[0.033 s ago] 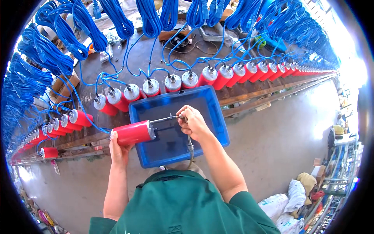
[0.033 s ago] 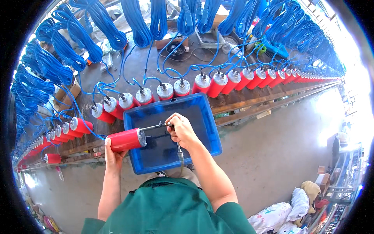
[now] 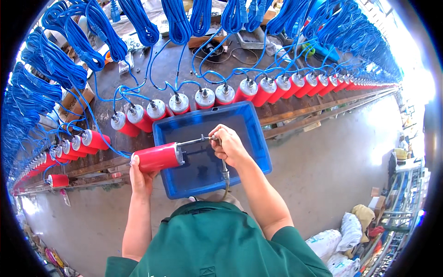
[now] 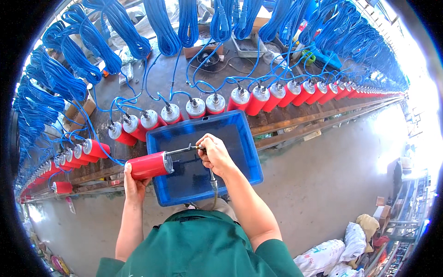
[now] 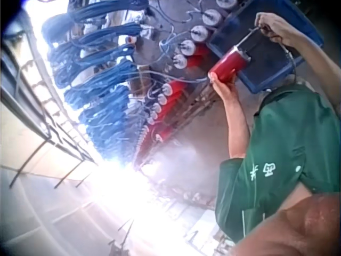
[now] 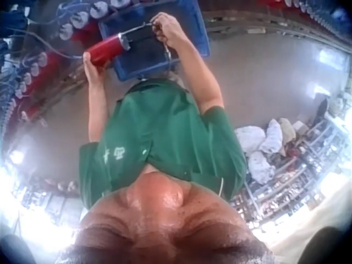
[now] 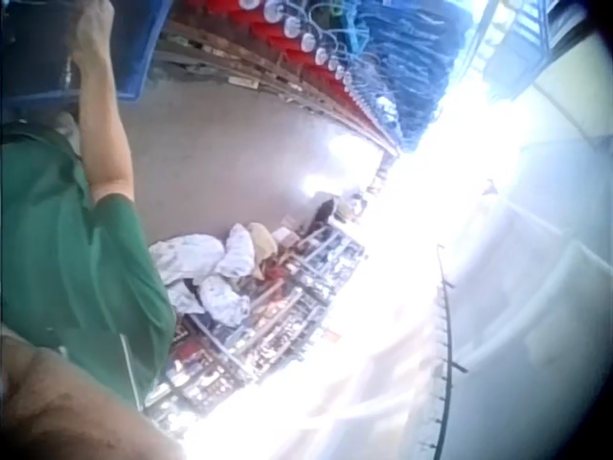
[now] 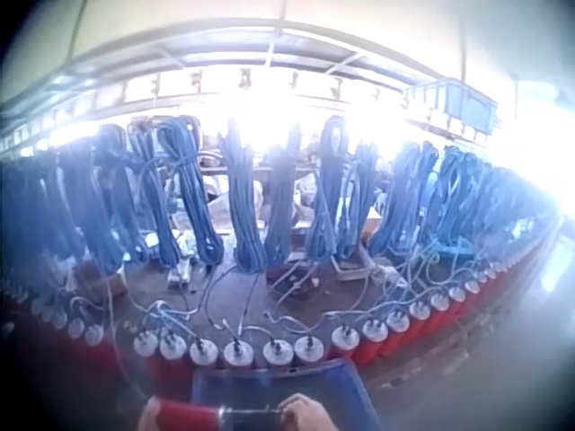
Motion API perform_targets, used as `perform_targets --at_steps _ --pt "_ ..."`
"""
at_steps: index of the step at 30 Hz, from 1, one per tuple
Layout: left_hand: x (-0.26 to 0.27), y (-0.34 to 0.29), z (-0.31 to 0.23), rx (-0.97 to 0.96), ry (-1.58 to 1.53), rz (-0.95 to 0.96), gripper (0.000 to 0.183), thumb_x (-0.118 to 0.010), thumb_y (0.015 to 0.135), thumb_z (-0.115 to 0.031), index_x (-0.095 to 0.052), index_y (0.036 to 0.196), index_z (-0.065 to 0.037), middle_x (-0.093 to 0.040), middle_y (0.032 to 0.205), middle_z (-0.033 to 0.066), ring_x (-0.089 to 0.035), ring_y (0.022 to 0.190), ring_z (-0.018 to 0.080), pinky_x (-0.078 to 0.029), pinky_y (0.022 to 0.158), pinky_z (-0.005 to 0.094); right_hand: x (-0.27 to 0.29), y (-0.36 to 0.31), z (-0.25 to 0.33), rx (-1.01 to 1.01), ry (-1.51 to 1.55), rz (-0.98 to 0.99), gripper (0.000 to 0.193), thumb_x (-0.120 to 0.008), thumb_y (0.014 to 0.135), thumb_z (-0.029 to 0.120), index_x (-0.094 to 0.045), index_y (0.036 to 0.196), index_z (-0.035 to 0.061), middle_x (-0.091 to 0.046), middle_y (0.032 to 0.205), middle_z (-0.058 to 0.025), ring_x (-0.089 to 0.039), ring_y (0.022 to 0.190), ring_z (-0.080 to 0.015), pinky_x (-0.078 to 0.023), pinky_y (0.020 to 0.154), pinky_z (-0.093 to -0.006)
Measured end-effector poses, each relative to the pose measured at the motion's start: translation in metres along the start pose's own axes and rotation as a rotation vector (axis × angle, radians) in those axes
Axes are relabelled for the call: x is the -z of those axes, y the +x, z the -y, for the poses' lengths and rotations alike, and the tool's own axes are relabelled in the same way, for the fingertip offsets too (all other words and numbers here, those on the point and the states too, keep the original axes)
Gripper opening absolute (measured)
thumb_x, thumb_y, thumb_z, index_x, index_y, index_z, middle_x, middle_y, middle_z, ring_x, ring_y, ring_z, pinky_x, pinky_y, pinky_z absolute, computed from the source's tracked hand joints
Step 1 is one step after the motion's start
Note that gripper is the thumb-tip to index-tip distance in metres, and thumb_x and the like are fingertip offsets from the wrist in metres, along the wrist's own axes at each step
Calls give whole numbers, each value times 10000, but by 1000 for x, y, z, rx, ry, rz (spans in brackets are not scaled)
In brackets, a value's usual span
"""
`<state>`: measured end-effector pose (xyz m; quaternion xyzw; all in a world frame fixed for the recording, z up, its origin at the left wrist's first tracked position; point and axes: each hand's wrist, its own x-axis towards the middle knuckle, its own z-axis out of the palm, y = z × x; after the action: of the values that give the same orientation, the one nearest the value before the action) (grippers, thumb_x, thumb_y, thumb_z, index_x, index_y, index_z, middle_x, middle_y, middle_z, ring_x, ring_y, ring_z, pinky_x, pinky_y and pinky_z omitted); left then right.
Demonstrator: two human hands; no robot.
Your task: The person cleans a series of red cylindrical components by dipping them into a bin of liquid and scrubbing them with a small brush before placing them back on a rack.
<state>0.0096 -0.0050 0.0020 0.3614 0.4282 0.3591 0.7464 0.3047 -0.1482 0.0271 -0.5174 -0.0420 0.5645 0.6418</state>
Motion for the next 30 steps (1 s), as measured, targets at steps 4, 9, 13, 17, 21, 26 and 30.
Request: perform_targets --at_steps 4,9,13,17,21,26,30 --pt "10 7 3 54 20 42 671 -686 957 -656 -536 1380 -157 -698 1290 121 -720 1160 292 -644 918 480 -8 0 1 15 -40 -16 177 -477 1070 153 -597 980 59 -537 728 -34 -383 497 -68 -281 399 -244" --pt "12 7 5 51 20 50 688 -683 958 -667 -509 1400 -168 -687 1306 117 -719 1156 282 -645 919 485 -11 2 6 -6 -43 8 192 -468 1093 168 -585 973 75 -506 715 -10 -387 519 -76 -263 403 -243" --pt "12 6 4 64 19 48 691 -676 960 -673 -494 1410 -181 -680 1314 115 -716 1157 273 -646 917 473 -12 3 5 -7 -52 -1 181 -470 1083 159 -584 970 75 -496 706 -4 -383 519 -74 -264 403 -245" --pt "6 4 4 52 27 2 695 -677 960 -672 -527 1393 -150 -707 1278 116 -731 1137 273 -651 915 473 1 0 8 3 3 36 81 -495 1013 74 -547 1074 77 -516 756 -36 -389 520 -86 -295 415 -258" --pt "2 -2 8 -51 47 -44 646 -700 961 -623 -617 1292 -75 -755 1167 130 -774 1014 273 -678 835 452 44 -37 65 211 -106 8 291 -523 912 -9 -488 1185 85 -568 855 -94 -445 546 -125 -372 444 -275" --pt "-36 -16 12 -260 147 -189 464 -789 960 -360 -647 1255 -32 -749 1086 99 -778 864 196 -692 683 340 114 -125 148 780 -79 -108 242 -621 1049 143 -524 1268 107 -721 1156 -215 -555 558 -165 -500 467 -310" --pt "-54 -9 41 -483 343 -93 467 -859 905 -140 -630 1296 -26 -667 1129 31 -672 958 107 -591 834 273 204 -135 167 730 -130 -172 259 -621 1106 297 -553 1267 106 -734 1191 -206 -576 588 -152 -469 470 -285"
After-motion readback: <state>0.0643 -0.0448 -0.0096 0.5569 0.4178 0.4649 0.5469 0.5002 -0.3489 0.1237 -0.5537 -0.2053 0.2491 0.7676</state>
